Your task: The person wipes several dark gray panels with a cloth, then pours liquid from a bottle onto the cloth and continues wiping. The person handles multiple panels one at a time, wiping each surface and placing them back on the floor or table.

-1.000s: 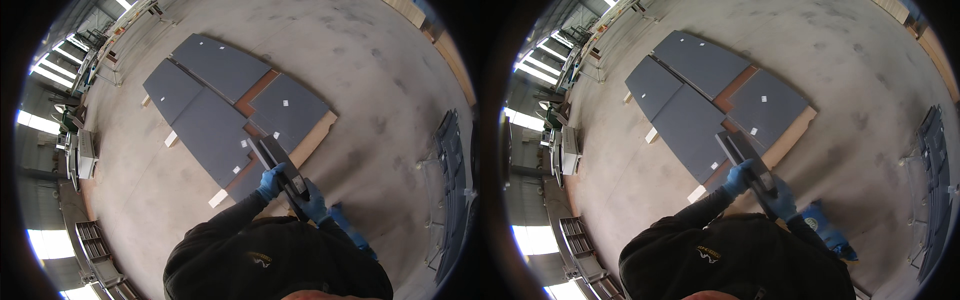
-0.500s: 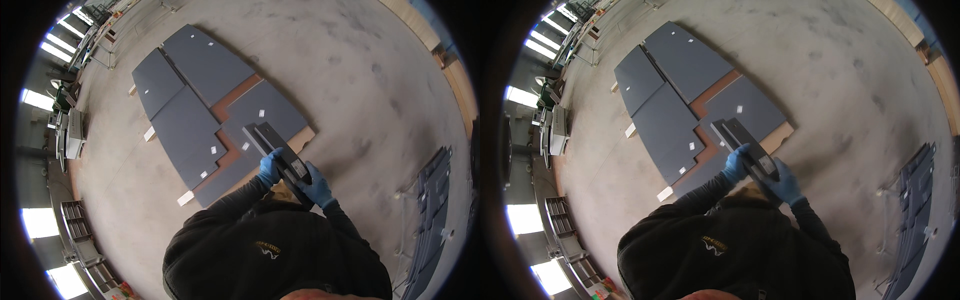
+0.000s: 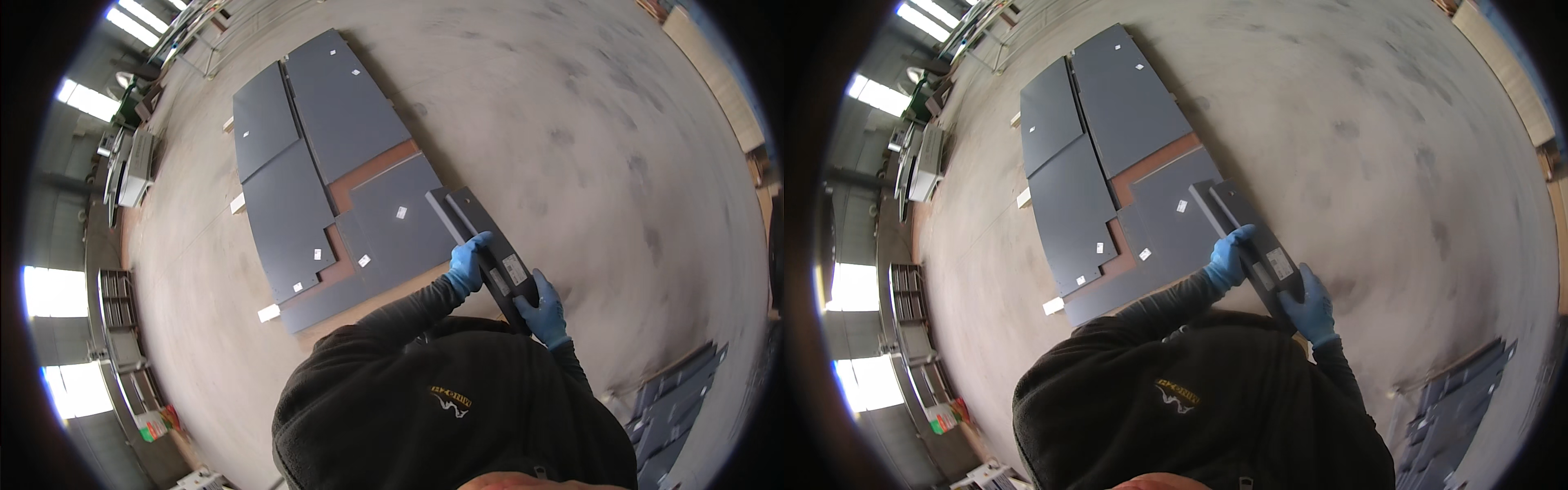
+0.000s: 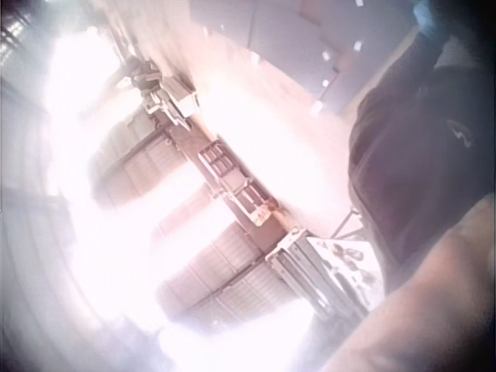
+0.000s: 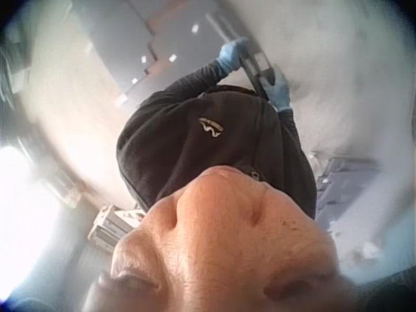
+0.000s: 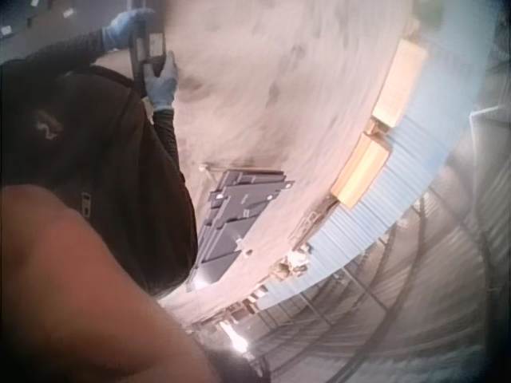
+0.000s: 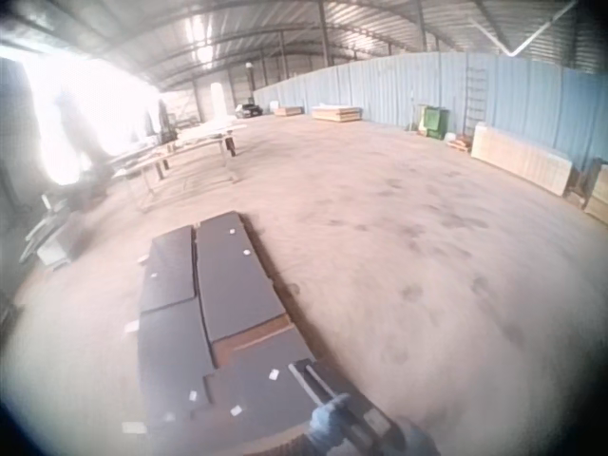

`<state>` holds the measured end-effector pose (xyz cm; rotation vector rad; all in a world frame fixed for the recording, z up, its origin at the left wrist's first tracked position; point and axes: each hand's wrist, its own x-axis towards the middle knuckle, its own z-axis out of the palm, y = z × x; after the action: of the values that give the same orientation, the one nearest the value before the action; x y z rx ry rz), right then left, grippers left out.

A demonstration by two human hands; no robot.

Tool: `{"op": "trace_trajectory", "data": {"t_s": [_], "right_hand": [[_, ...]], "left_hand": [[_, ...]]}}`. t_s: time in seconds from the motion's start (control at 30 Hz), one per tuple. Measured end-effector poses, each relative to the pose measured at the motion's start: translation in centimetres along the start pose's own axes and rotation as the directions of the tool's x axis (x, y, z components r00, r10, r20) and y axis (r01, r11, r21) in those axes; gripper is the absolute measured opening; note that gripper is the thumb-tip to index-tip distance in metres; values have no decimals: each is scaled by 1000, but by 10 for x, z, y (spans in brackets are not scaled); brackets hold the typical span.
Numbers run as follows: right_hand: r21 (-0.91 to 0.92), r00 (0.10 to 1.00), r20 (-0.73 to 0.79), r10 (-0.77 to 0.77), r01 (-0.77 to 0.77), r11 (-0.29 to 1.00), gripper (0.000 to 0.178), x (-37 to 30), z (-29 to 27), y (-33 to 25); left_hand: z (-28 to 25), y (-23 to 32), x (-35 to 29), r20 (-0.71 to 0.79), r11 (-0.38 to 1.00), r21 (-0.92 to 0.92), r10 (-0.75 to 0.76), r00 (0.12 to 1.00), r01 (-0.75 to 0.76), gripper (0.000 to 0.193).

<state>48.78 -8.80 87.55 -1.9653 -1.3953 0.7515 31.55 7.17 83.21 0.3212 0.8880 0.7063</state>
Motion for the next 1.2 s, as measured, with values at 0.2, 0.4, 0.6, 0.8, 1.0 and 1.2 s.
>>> {"op": "trace_trajectory", "data": {"t_s": [0.2, 0.4, 0.6, 0.8, 1.0, 1.2], "right_hand": [[-82, 975, 186, -123, 141, 987, 72, 115, -128, 58], [-37, 911, 315, -266, 291, 956, 73, 245, -174, 77], [-61, 833, 516, -200, 268, 961, 78, 399, -199, 85], [-67, 797, 566, -213, 301, 951, 74, 550, -204, 61], [-46, 713, 633, -303, 425, 904, 71, 674, -191, 29], [-39, 525, 787, -323, 566, 824, 72, 808, -144, -5]], "left_hand": [[108, -26, 85, -86, 947, -321, -12, 996, -17, 35], [154, 1, 149, -126, 907, -379, 147, 981, -185, 36], [169, 46, 263, -269, 846, -382, 284, 920, -373, 34], [207, 129, 354, -263, 786, -520, 224, 938, -334, 29], [210, 200, 422, -362, 797, -376, 343, 867, -473, 29], [191, 237, 477, -476, 506, -673, 261, 840, -539, 33]]}}
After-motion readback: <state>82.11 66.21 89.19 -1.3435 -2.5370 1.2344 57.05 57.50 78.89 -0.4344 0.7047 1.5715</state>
